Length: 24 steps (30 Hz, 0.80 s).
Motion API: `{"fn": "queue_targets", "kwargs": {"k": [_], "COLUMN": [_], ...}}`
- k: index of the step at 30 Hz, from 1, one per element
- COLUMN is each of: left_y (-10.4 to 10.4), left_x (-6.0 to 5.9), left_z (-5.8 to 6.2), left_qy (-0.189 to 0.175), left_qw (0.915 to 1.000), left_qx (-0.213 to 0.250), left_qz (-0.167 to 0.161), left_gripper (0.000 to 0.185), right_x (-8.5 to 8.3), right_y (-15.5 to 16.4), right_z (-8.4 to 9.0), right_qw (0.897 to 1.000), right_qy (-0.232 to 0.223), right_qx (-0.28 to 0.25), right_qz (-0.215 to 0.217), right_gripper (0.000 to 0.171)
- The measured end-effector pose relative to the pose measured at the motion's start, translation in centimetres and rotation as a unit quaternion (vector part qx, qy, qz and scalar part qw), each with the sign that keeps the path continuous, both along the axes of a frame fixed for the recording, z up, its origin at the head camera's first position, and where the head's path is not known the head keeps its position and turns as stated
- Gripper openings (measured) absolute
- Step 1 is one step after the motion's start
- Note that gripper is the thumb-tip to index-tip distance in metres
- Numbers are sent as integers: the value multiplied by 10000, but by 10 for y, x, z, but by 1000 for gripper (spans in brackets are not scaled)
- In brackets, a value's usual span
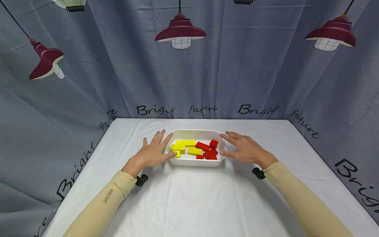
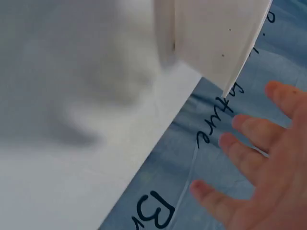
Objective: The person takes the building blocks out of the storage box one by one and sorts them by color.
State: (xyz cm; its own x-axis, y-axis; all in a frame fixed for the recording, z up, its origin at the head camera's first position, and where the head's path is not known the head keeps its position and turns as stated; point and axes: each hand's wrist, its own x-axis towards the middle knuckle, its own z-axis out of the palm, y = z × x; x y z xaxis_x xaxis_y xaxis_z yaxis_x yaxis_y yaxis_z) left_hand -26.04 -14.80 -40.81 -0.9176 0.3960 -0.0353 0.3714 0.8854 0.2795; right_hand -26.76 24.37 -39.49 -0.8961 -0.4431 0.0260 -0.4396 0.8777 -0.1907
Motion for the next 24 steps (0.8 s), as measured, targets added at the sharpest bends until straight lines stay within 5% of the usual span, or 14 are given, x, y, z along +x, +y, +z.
{"fn": "queue_targets", "kwargs": {"k": [13, 24], "left_y": [18, 31], "left_x": [-33, -46], "left_z": [-5, -21], "left_qy": [475, 413], "left_qw": [9937, 9940], "left_qx": [726, 501], "left_qz": [712, 879], "left_gripper": [71, 60], "right_x": [-11, -22], "right_y": [-4, -7], "right_z": [-8, -8], "right_qw": [9893, 9785], "right_qy": [215, -72], "right_qx": [-1432, -2042], "right_qz": [-151, -267], "right_gripper": [42, 33]}}
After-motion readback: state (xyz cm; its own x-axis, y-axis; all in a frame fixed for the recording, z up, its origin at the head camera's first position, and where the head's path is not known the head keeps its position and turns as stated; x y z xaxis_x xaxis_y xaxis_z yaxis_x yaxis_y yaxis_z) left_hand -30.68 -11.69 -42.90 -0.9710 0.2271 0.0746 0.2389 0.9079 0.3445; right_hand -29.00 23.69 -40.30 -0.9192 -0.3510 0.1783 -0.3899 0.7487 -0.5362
